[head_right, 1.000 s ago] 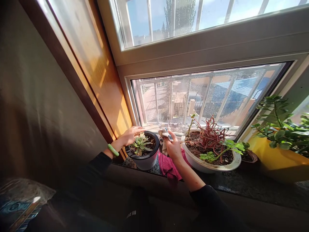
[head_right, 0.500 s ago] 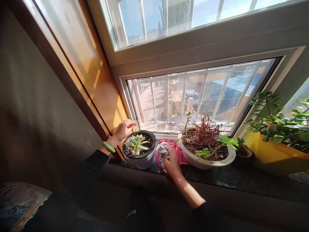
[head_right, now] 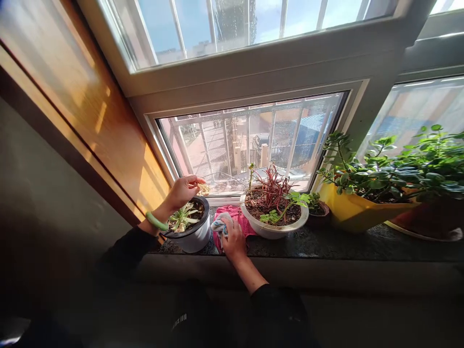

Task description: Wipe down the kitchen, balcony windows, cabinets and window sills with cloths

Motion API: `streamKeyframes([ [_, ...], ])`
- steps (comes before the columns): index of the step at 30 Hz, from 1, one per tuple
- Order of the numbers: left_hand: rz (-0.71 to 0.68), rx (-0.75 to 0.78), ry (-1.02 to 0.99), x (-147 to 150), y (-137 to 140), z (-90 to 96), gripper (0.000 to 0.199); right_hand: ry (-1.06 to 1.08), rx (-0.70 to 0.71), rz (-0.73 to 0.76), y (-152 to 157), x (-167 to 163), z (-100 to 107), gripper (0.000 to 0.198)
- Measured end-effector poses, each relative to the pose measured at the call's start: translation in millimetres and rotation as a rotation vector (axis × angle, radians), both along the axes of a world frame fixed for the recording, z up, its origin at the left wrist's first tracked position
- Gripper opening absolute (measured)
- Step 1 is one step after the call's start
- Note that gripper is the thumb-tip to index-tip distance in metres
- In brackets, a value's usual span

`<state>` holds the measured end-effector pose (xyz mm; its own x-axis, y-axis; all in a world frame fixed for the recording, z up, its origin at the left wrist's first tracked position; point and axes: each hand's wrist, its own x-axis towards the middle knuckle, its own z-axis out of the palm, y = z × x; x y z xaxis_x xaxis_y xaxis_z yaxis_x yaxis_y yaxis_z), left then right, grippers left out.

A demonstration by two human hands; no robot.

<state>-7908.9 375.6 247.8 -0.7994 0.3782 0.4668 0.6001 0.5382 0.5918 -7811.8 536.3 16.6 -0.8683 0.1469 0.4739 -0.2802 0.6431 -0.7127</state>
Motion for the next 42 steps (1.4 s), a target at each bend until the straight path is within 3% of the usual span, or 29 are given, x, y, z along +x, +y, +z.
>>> streamKeyframes([
  [8,-0.012,-0.192,0.003,29.0,96.5,-15.8,0.039,0.019,-0.027,-0.005,-2.1,3.3,6.7,0.056],
  [12,0.022,-0.196,-0.014,31.5,111.4,-23.9,0.036,0.019,-0.023,-0.012,-1.8,4.0,9.4,0.054],
  [17,0.054,-0.050,-0.029,29.1,66.0,-15.2,0.038,0.044,-0.066,0.019,-1.1,2.7,4.1,0.054],
  [21,0.068,0.106,-0.136,29.5,6.2,12.9,0.023,0.049,-0.115,0.021,-1.3,0.8,-2.0,0.052],
  [23,0.047,0.168,-0.221,33.3,-16.7,27.5,0.029,0.068,-0.164,0.015,-0.3,-5.4,1.6,0.051],
  [28,-0.004,0.172,-0.345,46.3,-36.2,40.7,0.046,0.013,-0.109,0.003,8.0,-35.7,37.2,0.053],
  [30,-0.016,0.149,-0.369,50.7,-33.4,36.0,0.043,-0.063,-0.059,0.040,11.6,-39.1,55.5,0.056],
  [32,-0.017,0.100,-0.362,54.4,-28.7,29.1,0.034,-0.052,-0.101,0.105,14.5,-28.5,73.9,0.046],
  [35,-0.008,0.009,-0.302,59.4,-21.5,20.6,0.022,0.199,-0.278,0.142,19.3,6.9,103.7,0.030],
  [38,-0.035,-0.069,-0.238,64.5,-15.2,16.6,0.026,0.460,-0.280,0.093,24.4,32.4,135.7,0.030],
  [40,-0.072,-0.087,-0.222,67.7,-11.0,15.0,0.029,0.456,-0.237,0.089,26.0,29.3,151.6,0.041],
  [42,-0.085,-0.065,-0.186,70.4,-6.0,12.3,0.031,0.292,-0.329,0.128,24.3,13.3,158.5,0.063],
])
